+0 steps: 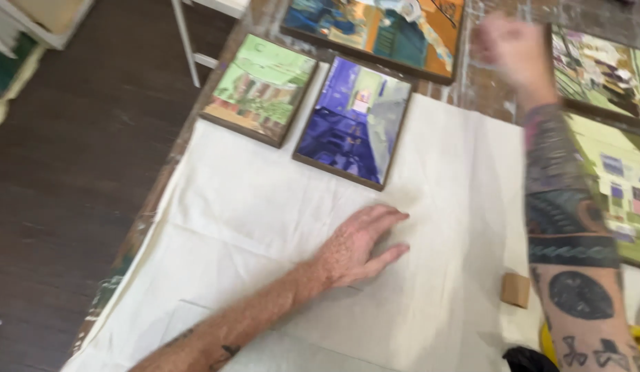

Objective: Lining the interior of a wooden frame with adhesive paper tape

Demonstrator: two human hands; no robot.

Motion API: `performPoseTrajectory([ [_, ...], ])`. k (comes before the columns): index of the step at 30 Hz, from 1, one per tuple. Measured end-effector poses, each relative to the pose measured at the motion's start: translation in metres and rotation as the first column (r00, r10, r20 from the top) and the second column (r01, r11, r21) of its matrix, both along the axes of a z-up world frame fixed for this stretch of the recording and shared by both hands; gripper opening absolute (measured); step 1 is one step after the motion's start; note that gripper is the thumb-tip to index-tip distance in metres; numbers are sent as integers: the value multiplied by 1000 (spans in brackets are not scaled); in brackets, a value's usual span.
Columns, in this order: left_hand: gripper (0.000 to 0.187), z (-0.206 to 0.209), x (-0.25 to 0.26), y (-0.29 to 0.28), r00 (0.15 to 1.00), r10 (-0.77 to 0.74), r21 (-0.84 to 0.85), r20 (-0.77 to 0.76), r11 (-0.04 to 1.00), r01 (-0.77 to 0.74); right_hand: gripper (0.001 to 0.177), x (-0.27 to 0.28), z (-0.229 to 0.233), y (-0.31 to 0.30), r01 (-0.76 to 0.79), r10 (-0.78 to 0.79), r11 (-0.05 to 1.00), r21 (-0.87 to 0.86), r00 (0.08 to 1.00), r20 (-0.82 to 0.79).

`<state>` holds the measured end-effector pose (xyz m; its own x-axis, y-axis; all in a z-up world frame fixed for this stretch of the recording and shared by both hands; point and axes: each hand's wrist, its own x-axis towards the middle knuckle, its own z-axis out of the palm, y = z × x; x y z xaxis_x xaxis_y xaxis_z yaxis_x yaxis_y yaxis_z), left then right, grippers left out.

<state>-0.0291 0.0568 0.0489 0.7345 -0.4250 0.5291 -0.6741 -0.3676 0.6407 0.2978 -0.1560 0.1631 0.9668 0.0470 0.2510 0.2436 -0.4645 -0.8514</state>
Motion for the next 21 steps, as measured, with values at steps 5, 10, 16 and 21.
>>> performPoseTrajectory([
  [5,93,30,-1,13,316,-351,-440,-881,367,-820,57,-48,-19,145,-448,413,630,-634,885,-215],
  [10,109,48,9,24,353,-363,-439,-862,187,-879,86,-25,-92,160,-276,348,563,-779,934,-80],
  [16,113,43,18,22,477,-325,-549,-817,184,-815,83,-39,-49,121,-237,226,679,-695,968,-109],
  [21,96,71,2,20,570,-136,-582,-810,300,-756,71,-125,30,41,-51,105,813,-580,993,60],
])
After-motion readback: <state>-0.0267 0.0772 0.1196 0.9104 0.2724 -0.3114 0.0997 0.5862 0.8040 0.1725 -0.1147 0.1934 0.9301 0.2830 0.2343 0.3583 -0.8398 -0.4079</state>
